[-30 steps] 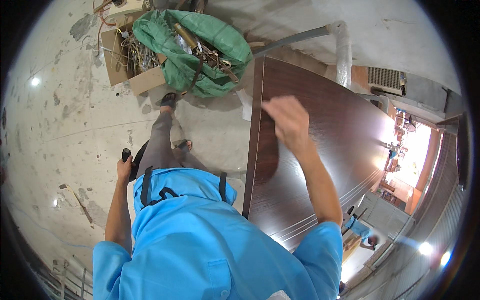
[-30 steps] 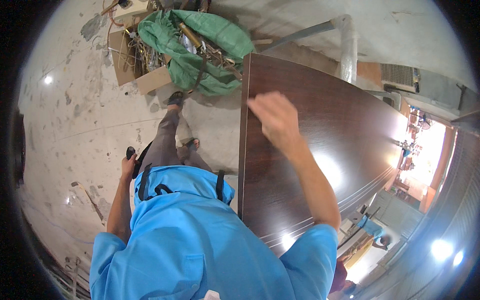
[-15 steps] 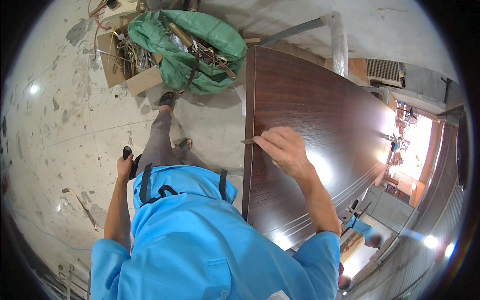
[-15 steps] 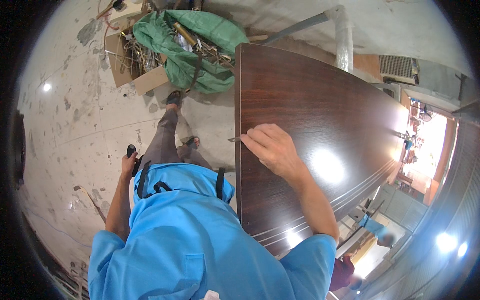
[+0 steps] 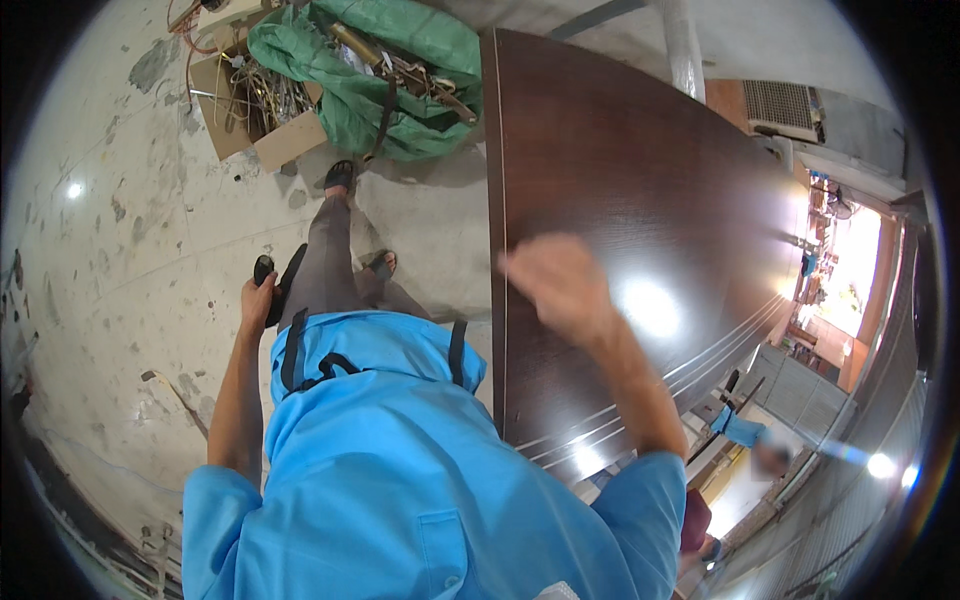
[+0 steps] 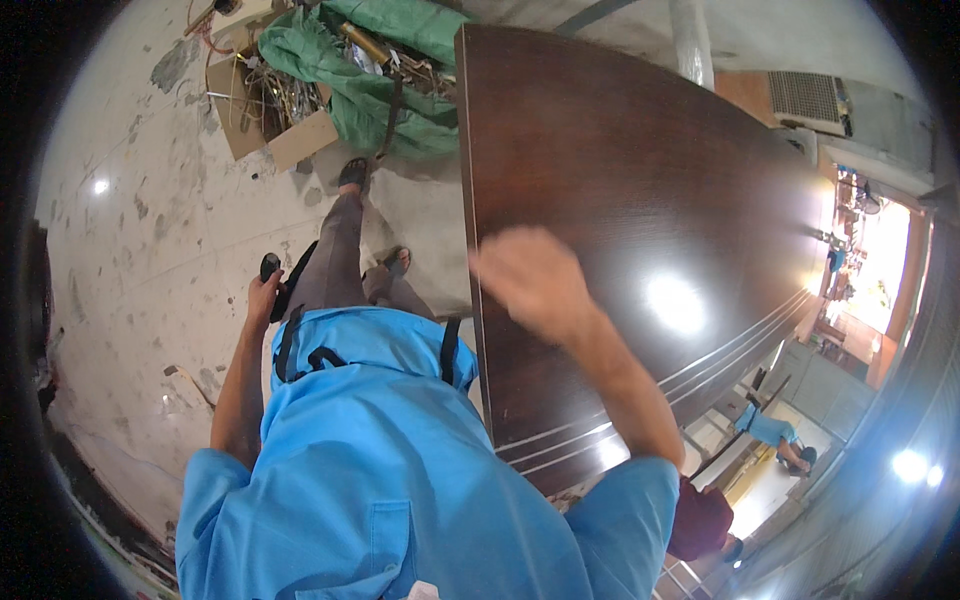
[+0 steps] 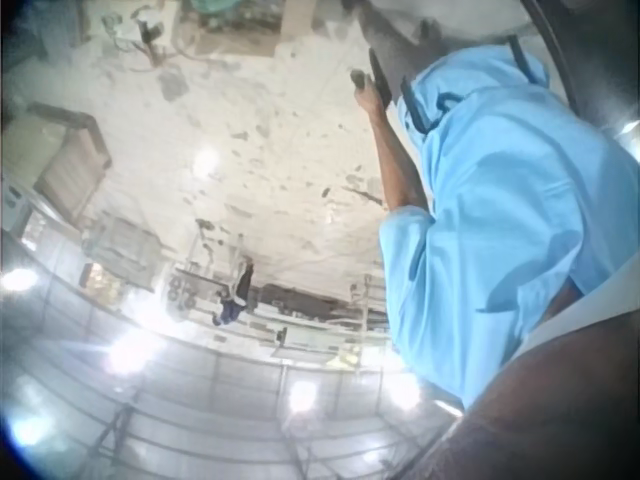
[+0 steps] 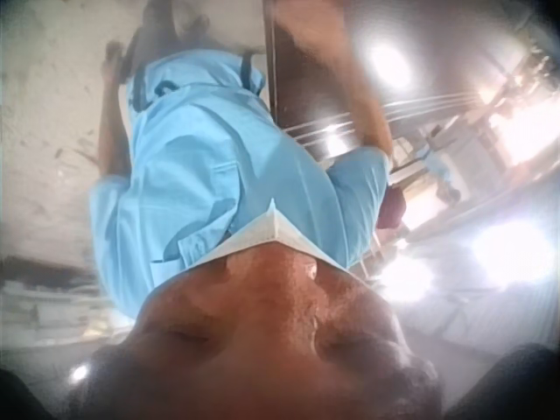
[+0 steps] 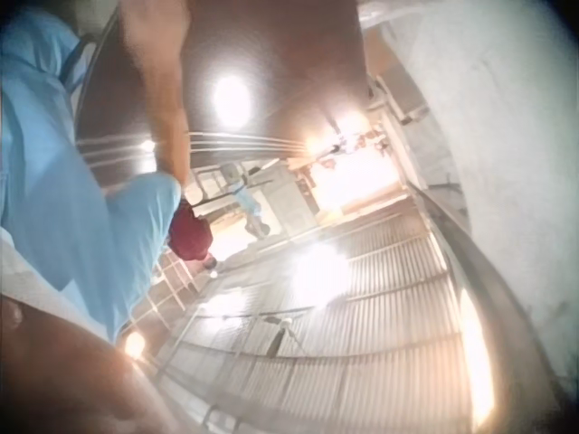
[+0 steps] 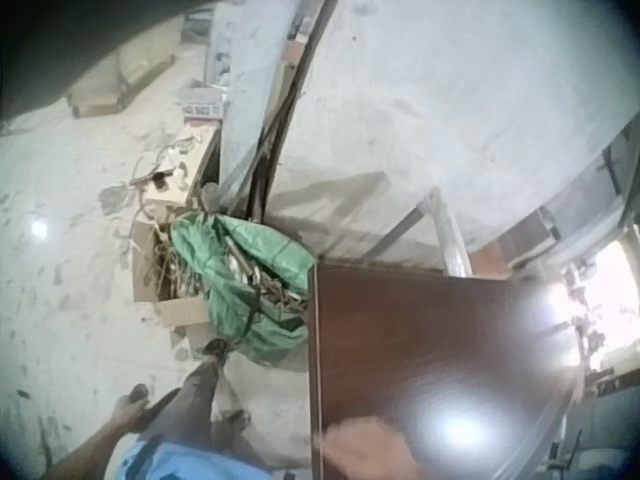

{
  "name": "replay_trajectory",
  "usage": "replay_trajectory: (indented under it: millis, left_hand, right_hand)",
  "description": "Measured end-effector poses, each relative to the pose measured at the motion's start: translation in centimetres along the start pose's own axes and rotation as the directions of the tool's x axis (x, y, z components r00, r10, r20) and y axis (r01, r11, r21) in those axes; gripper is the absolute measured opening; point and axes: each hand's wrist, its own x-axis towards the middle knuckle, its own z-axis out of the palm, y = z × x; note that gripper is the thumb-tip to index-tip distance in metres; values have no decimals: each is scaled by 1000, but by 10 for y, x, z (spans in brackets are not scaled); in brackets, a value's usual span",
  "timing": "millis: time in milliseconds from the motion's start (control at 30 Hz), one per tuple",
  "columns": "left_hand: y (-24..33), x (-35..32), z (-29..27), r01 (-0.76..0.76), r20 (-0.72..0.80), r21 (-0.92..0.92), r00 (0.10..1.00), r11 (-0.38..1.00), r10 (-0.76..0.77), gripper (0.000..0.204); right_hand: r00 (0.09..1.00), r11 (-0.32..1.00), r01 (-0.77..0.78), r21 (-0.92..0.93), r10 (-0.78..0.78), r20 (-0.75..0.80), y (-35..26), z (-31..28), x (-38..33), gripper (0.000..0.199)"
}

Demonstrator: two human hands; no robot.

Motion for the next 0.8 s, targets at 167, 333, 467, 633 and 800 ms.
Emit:
replay_trajectory:
  millis: [167,333,467,633,800]
  left_hand:
    - [4,-4,-2,-15,45,36,999,999,13,38]
    - [38,-29,-5,15,25,-22,1000,1000,-14,37]
    - [134,-66,22,-152,187,-200,964,968,190,43]
    - [289,-125,117,-292,430,-237,823,926,370,58]
    - [335,-161,158,-124,645,-415,658,901,388,68]
  right_hand:
    - [984,993,-117,-20,113,-140,6,8,10,27]
    - [994,991,-89,105,82,67,-68,-4,-64,27]
    - [945,940,-328,95,325,41,-59,-7,-71,26]
    - [803,909,-413,64,396,-444,10,-21,27,25]
    - [931,927,-332,-176,291,-220,55,-21,112,22]
